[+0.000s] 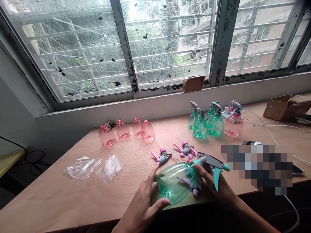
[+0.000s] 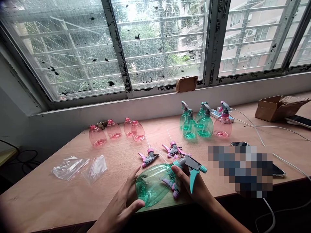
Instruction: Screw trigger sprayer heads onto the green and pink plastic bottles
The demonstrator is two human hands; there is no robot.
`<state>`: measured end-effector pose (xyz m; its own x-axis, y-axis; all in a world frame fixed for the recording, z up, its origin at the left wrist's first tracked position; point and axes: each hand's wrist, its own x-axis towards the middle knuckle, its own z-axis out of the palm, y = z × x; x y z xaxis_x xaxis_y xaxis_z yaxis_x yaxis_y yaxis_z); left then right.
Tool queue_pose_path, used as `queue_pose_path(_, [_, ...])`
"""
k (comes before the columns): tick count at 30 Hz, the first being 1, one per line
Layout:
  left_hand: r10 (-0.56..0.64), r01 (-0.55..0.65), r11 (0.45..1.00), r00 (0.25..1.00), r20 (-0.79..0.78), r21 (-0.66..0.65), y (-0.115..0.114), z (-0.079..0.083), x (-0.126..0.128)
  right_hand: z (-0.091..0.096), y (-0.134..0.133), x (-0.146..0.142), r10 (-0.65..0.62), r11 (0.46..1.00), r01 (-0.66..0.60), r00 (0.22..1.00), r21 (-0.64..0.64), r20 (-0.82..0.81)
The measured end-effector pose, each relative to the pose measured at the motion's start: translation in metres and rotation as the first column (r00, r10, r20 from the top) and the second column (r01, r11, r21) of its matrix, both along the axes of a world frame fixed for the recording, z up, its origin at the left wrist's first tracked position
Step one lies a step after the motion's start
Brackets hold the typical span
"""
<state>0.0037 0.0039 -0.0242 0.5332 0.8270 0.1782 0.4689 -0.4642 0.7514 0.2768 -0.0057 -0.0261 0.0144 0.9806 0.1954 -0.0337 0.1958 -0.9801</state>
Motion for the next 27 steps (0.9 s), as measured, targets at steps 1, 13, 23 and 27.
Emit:
queue_pose_path(1, [-0.003,0.003,1.000,1.000,0.006,-0.009,0.0000,0.0007,0.0001,0.0005,-0.0001,0.0002,-0.006,1.000,0.006,1.000,0.005,0.016])
queue_pose_path(13, [0.016,-0.027,0.980,0.998,0.059,0.197,-0.0041,-0.0009,0.0011,-0.0072,0.0020,-0.0019,0.075,0.997,-0.077,0.992,-0.022,-0.100])
queue_pose_path(23, [-0.004,-0.011,0.990,0.994,0.106,0.144,0.0021,-0.0004,0.0016,-0.0049,0.0008,-0.0023,0.057,0.998,-0.057,0.998,-0.006,-0.018])
queue_pose_path(27, [-0.017,0.015,0.993,1.000,0.021,0.120,0.0024,-0.0032,0.0013,-0.0074,0.0021,-0.0019,0.071,0.997,-0.071,0.997,-0.030,-0.008])
